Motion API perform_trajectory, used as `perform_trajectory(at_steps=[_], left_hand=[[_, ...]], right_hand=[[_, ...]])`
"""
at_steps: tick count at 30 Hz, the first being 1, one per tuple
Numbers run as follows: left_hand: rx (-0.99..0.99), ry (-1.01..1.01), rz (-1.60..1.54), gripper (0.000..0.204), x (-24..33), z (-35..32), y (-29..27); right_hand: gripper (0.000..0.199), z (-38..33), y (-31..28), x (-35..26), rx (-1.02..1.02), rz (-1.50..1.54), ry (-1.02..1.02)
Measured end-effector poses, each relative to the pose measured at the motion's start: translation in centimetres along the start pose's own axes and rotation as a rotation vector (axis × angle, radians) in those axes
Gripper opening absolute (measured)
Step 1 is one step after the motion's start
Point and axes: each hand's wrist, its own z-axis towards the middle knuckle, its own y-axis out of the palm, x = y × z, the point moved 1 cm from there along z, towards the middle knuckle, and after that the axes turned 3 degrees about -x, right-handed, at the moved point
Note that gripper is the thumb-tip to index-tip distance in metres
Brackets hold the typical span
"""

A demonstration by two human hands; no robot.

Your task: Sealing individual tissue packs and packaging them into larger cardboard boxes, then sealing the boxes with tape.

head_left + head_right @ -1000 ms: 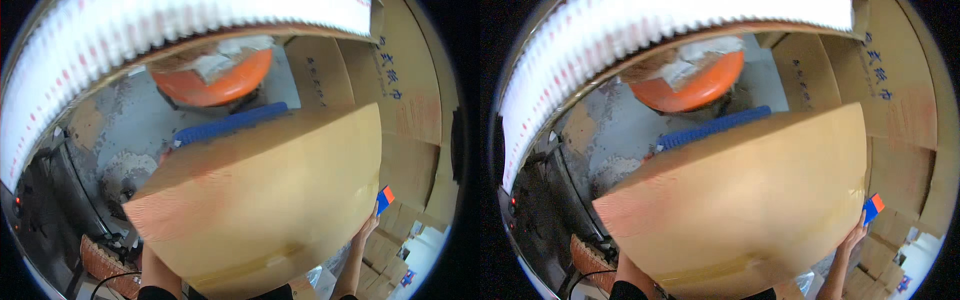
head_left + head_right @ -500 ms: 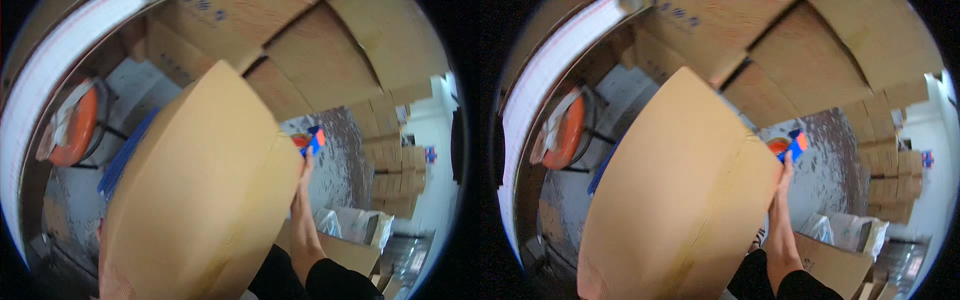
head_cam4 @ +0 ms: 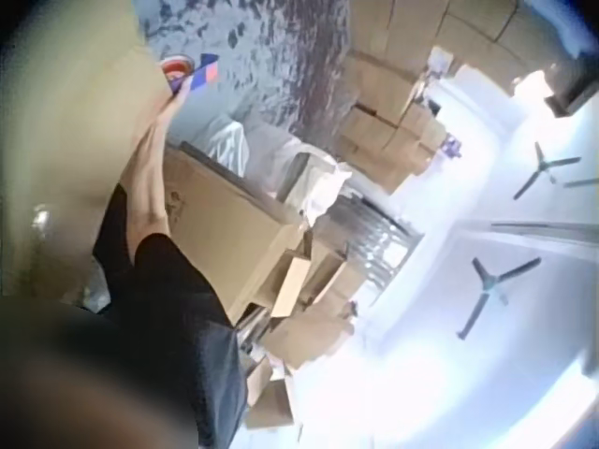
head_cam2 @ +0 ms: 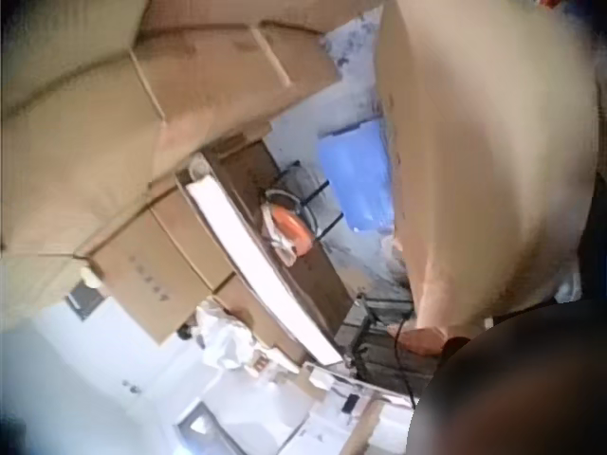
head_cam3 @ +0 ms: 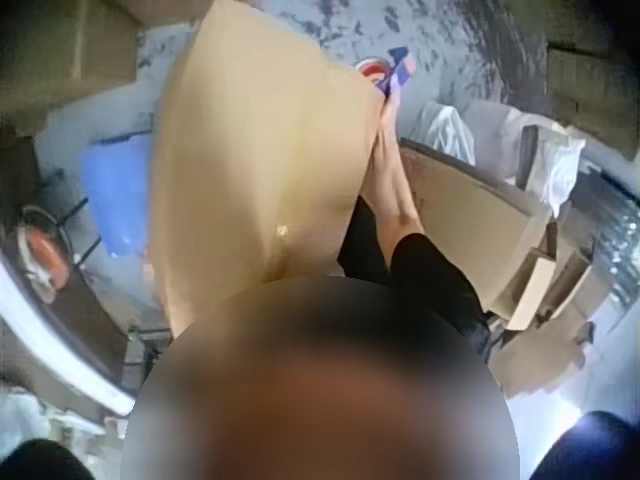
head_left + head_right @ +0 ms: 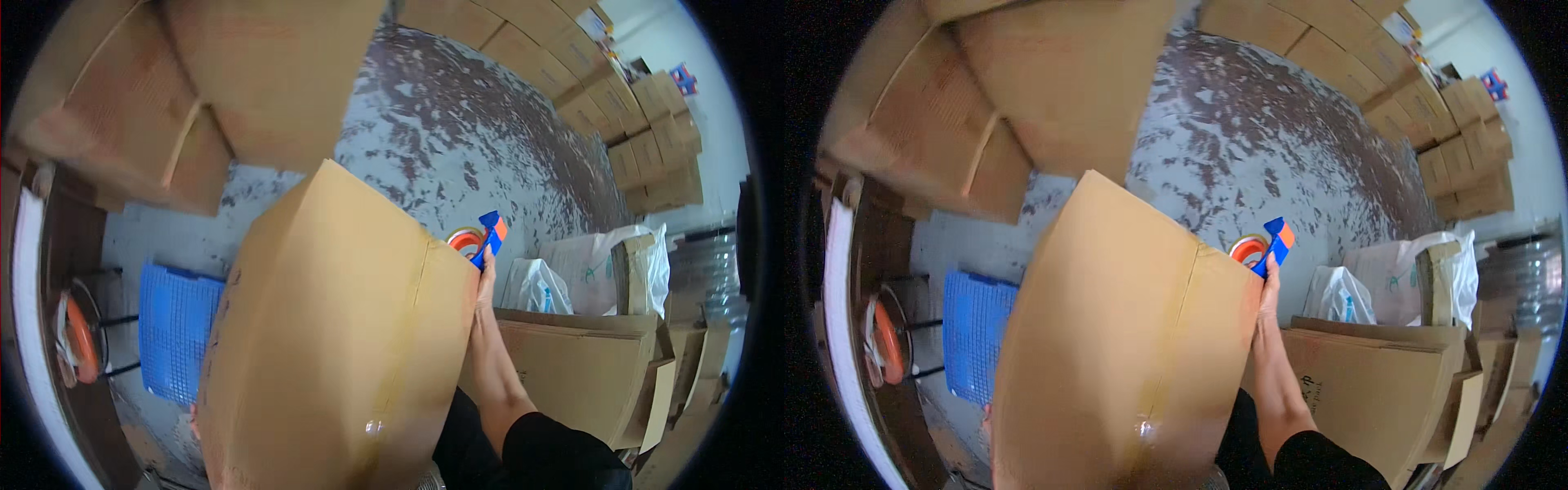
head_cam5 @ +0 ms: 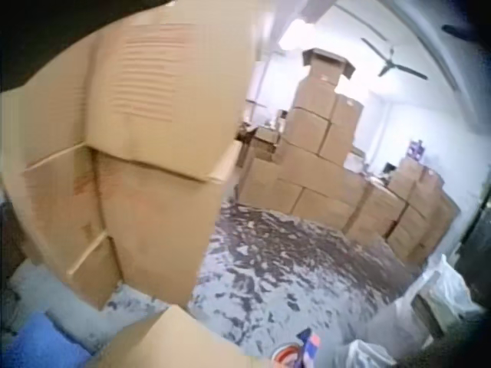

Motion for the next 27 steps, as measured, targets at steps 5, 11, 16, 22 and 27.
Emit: perform_trajectory(at_steps=[5, 11, 16, 22, 27], left_hand=[[-0.068, 0.012, 0.013, 0.054, 2.8, 5.2, 5.8], [-0.114, -0.015, 0.040, 0.055, 5.7, 11.1, 10.0], [-0.128, -0.397, -0.281, 0.060, 11.4, 16.6, 17.1], [0.005, -0.535, 0.165, 0.059, 9.9, 21.3, 19.6], [-0.109, -0.492, 0.332, 0.057, 11.3, 22.9, 17.5]], right_hand=[[0.039, 6.9, -4.7, -12.8, 0.028, -0.022, -0.183], [0.041, 18.6, -9.3, -26.8, 0.113, -0.310, -0.387], [0.042, 24.3, -20.5, -31.2, 0.606, -1.053, -0.929], [0.038, 10.6, -12.7, -15.3, 0.500, -0.730, -0.648], [0.038, -4.9, -8.6, -6.8, 0.291, -0.696, 0.030]])
